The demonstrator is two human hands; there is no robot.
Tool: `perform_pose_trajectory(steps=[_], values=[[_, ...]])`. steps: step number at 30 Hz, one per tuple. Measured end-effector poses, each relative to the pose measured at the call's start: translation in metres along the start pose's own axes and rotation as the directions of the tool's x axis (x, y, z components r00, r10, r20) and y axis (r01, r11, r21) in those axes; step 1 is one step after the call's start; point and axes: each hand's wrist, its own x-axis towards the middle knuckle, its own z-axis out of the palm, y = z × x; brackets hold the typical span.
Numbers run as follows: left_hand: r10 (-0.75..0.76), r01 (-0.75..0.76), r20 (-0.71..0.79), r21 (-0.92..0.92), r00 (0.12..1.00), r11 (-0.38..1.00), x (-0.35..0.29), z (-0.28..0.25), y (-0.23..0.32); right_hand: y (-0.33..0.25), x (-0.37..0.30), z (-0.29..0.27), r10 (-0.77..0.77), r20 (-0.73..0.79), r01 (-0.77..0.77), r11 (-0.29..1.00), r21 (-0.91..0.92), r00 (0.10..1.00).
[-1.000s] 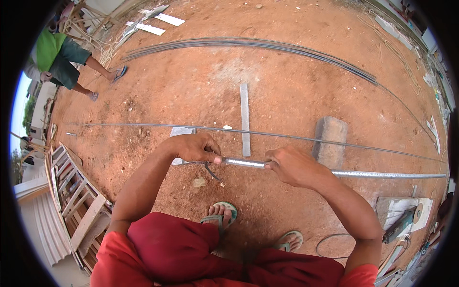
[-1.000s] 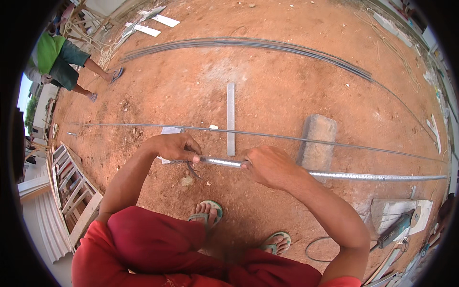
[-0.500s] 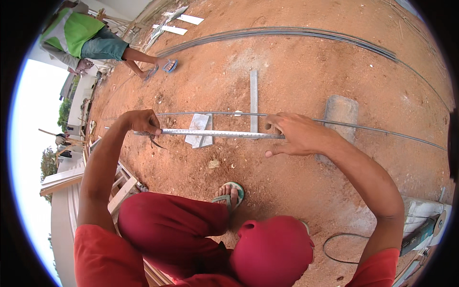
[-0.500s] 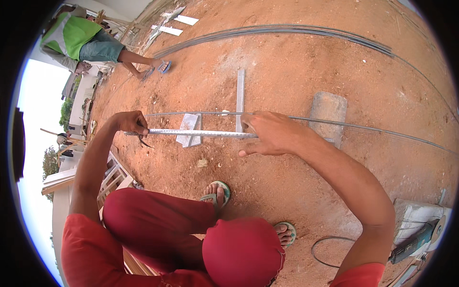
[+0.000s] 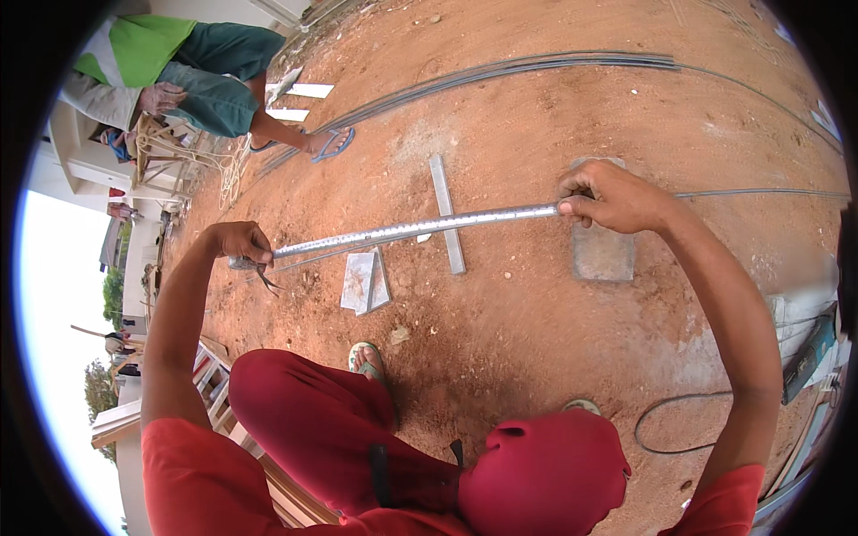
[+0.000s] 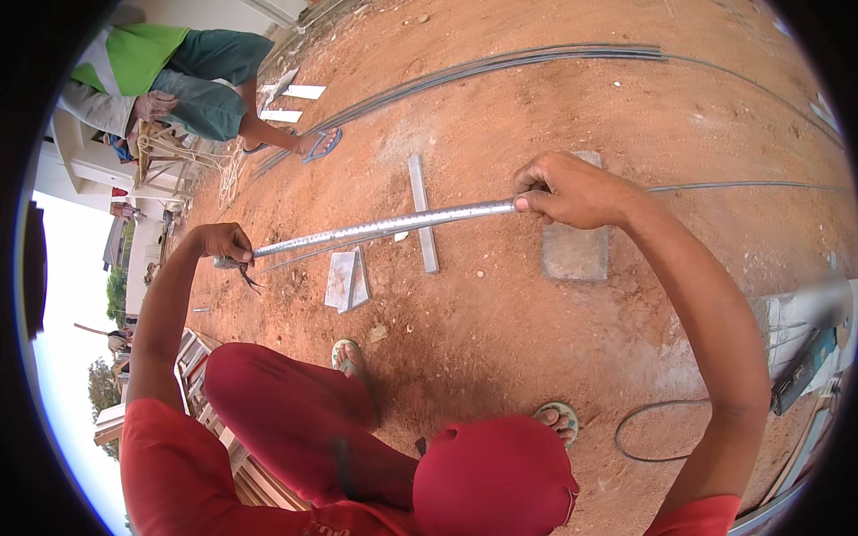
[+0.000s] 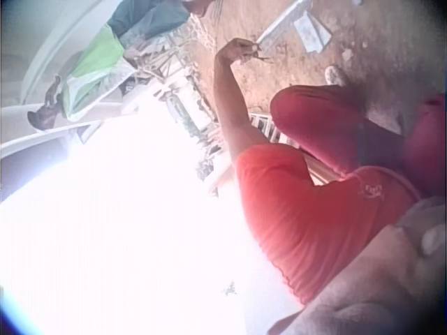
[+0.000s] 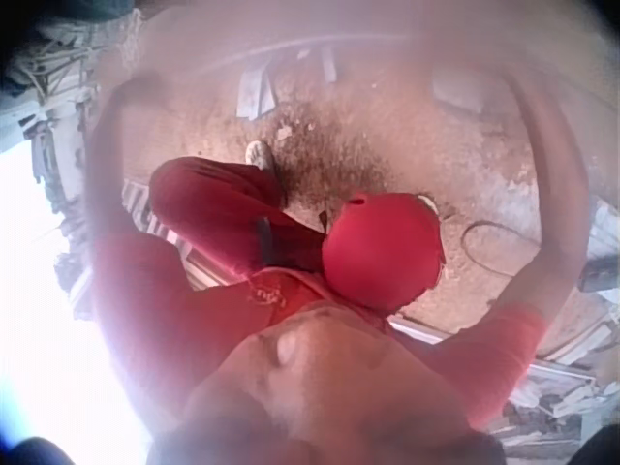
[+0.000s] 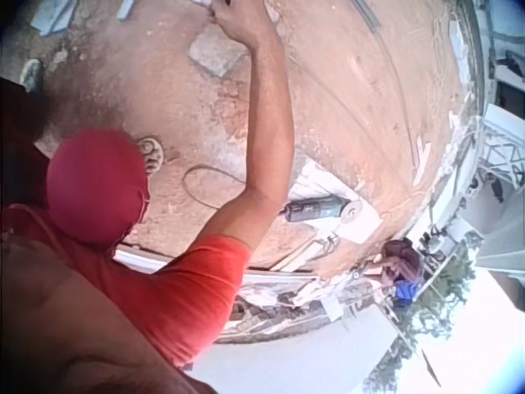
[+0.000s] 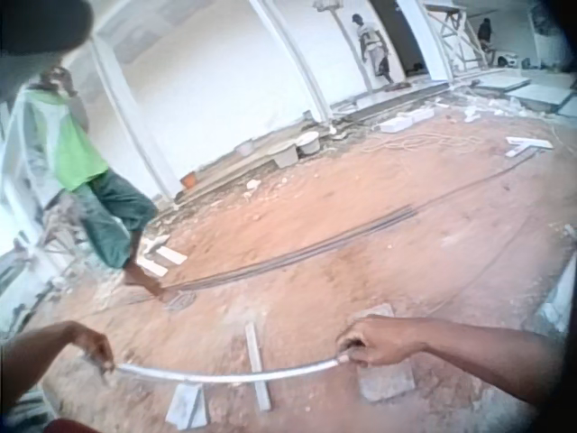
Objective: The person arranges long metal rods on a dirt ground, measures them with a tape measure, and cuts them using an angle grinder. The person handles the rods and the power tool to perform the cutting task.
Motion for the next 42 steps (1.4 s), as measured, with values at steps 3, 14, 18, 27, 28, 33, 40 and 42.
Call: perform_pose_trajectory(steps=[3,14,18,27,28,33,40,42], values=[[0.132,-0.13,0.032,-0.062,0.991,0.99,0.038,0.012,-0.024,-0.011,0.004,0.0,-0.044,-0.049,0.043,0.999,-0.027,0.998],[0.382,-0.383,-0.195,0.035,0.903,0.923,0.137,0.077,-0.102,-0.084,0.129,0.175,0.236,-0.256,-0.163,0.947,0.277,0.937],[0.525,-0.605,-0.5,0.004,0.689,0.797,0.168,0.112,-0.186,-0.106,0.158,0.244,0.563,-0.324,-0.121,0.613,0.781,0.76],[0.582,-0.625,-0.542,0.128,0.606,0.77,0.187,0.116,-0.229,-0.106,0.212,0.367,0.829,-0.36,0.391,0.19,0.901,0.427],[0.592,-0.628,-0.56,0.157,0.58,0.762,0.19,0.114,-0.229,-0.109,0.215,0.37,0.835,-0.379,0.437,0.19,0.879,0.399],[0.505,-0.539,-0.569,0.124,0.649,0.833,0.18,0.098,-0.208,-0.118,0.22,0.377,0.807,-0.497,0.521,0.289,0.803,0.319],[0.513,-0.528,-0.594,0.168,0.62,0.832,0.18,0.076,-0.194,-0.118,0.236,0.367,0.785,-0.579,0.489,0.425,0.762,0.22],[0.531,-0.537,-0.571,0.179,0.626,0.825,0.182,0.072,-0.195,-0.116,0.237,0.366,0.782,-0.594,0.466,0.461,0.755,0.189]])
